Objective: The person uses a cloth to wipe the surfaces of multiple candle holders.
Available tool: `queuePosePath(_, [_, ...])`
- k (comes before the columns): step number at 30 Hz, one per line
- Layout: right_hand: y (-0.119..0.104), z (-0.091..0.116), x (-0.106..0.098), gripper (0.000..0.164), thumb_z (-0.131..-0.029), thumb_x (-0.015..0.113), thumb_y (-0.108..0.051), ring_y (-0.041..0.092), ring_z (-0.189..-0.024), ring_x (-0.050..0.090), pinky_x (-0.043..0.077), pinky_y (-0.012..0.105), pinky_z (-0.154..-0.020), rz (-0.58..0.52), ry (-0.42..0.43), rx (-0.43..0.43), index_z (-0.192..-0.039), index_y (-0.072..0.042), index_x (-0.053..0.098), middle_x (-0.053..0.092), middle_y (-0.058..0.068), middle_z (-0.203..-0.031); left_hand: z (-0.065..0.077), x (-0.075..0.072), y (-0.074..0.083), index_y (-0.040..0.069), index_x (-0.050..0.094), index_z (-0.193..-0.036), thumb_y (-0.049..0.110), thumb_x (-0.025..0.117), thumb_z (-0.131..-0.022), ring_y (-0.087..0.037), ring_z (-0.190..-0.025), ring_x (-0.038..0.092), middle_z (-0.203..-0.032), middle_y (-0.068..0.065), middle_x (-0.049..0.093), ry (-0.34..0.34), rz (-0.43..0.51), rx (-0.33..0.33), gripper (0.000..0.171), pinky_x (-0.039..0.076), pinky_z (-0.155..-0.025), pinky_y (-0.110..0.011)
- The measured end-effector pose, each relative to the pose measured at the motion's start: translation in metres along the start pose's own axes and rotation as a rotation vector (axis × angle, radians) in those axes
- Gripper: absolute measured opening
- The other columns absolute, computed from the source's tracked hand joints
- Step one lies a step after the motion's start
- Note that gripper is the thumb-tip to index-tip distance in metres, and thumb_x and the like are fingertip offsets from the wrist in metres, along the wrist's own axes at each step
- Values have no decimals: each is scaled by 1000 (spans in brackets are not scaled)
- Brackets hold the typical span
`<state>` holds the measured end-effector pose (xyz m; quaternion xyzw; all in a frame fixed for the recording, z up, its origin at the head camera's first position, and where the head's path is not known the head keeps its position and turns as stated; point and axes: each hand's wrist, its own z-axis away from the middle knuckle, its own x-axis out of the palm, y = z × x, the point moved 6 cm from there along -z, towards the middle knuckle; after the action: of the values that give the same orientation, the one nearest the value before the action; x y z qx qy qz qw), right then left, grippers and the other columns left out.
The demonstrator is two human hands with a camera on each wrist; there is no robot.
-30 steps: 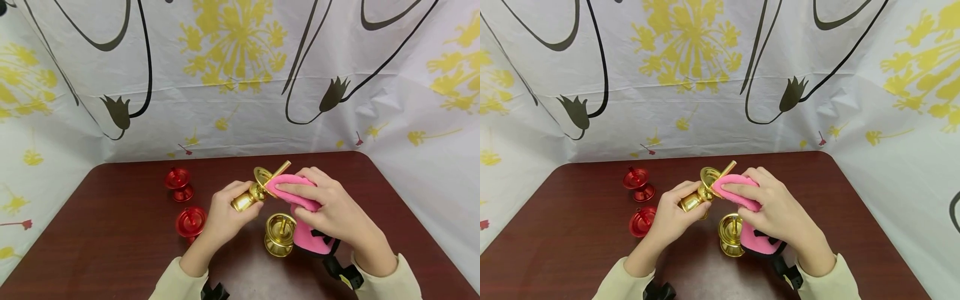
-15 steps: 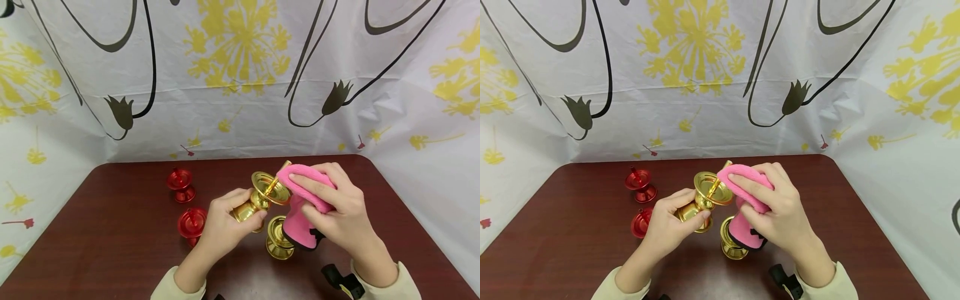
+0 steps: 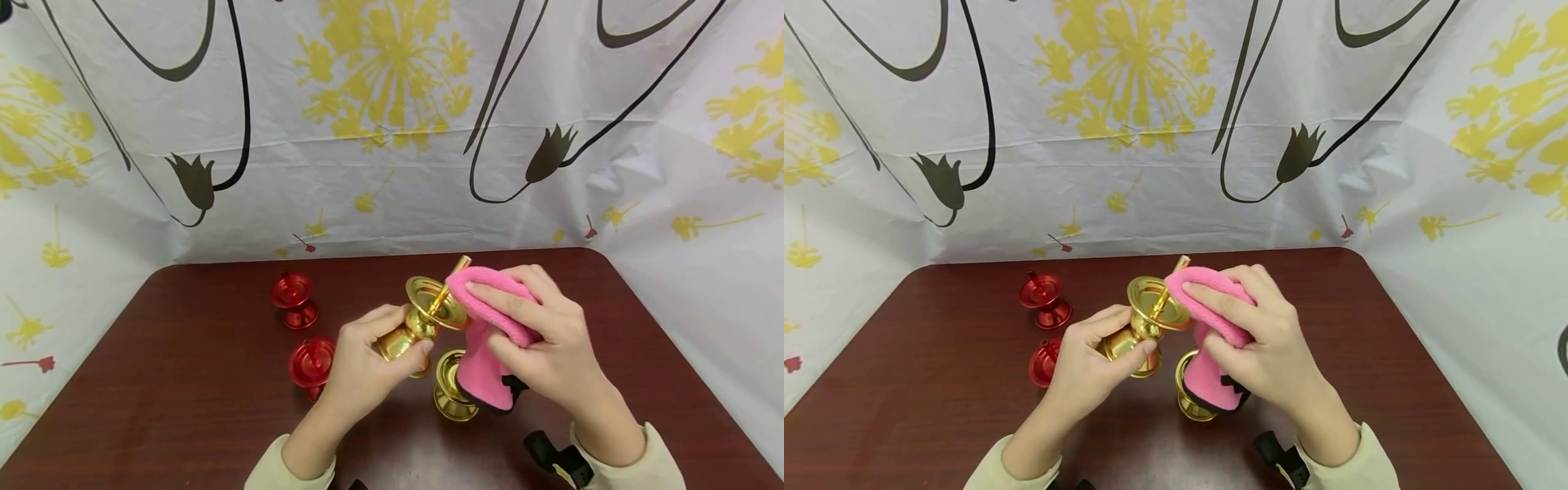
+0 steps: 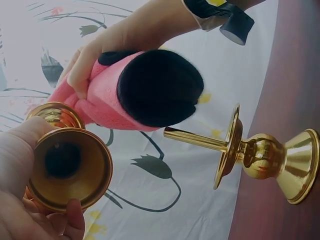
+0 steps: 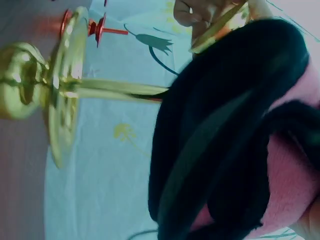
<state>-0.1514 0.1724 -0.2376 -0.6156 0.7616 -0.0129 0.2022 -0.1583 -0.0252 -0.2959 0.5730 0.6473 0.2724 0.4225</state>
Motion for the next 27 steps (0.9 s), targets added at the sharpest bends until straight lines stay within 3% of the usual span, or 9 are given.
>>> queuePosePath(6, [11,8,6,49,-63,57,17,13,-97,58,44,14,-69,-118,-124,73,-106,1,75,64,16,-104,-2,-3,0,6,75,-110,8,81,-78,-12,-78,66,-100,-5,72,4,6,-19,33,60,-62,-30])
queuePosePath(12, [14,8,10,55,-64,53,18,12,-96,56,40,13,-61,-166,-254,43,-109,-3,75,66,13,-111,-3,-7,1,10,76,-108,9,82,-76,-13,-78,65,-100,-2,73,15,-39,-5,33,59,-60,-31])
queuePosePath(15, [13,7,10,54,-64,53,16,13,-99,54,40,13,-63,-152,-317,12,-109,-5,75,66,13,-110,-3,-8,2,12,76,-108,10,84,-74,-13,-80,64,-101,0,73,18,-71,4,35,58,-61,-29])
queuePosePath(19, [13,6,4,51,-63,55,13,15,-103,53,41,15,-75,-110,-366,-6,-105,-7,76,65,10,-107,-2,-7,2,11,76,-109,9,84,-73,-12,-81,64,-101,-1,73,-20,-45,14,37,58,-62,-28])
queuePosePath(27, [11,4,-1,45,-67,57,8,15,-101,50,38,16,-82,-57,-387,-52,-103,-9,77,64,7,-105,0,-3,5,9,75,-109,8,84,-74,-12,-81,64,-101,-1,73,-84,-9,39,37,58,-61,-28])
